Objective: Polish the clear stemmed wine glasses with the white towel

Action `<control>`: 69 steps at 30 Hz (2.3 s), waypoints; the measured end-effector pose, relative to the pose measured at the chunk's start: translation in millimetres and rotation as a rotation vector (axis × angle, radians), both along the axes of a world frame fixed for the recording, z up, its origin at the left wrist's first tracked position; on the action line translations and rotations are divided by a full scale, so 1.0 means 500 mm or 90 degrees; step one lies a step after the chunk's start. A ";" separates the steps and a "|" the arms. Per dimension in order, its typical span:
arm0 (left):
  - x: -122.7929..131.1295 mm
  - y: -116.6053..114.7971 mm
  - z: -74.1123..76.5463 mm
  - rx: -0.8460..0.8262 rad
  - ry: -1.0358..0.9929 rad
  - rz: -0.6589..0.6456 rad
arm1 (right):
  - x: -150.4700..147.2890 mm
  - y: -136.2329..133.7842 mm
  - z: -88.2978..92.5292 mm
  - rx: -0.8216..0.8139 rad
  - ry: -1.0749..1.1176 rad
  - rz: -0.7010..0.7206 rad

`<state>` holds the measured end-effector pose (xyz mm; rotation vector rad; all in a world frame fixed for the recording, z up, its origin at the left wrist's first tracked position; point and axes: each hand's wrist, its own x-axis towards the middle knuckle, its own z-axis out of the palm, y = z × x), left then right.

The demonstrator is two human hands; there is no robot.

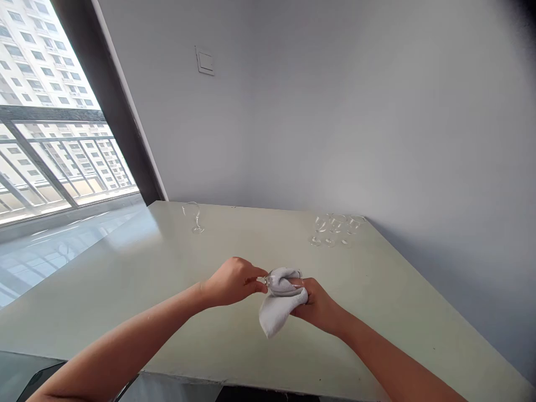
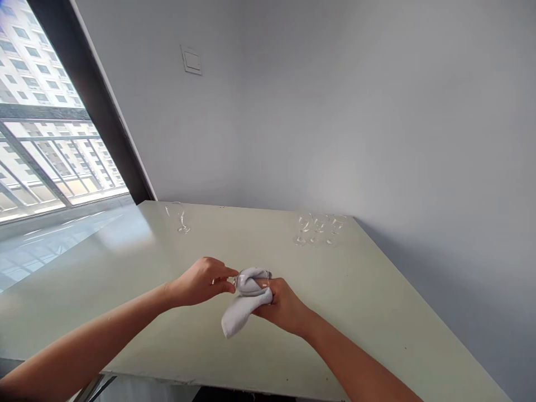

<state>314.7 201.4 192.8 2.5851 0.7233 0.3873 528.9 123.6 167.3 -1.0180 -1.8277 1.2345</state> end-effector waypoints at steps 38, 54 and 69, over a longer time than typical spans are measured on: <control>0.057 0.023 -0.133 0.195 -0.138 0.175 | 0.017 0.167 -0.044 -0.312 0.527 -0.264; 0.172 0.057 -0.197 0.098 -0.370 0.386 | -0.091 0.145 -0.148 -0.185 0.577 -0.309; 0.151 0.090 -0.164 -0.871 -0.634 0.085 | -0.035 0.166 -0.166 -0.408 0.543 -0.268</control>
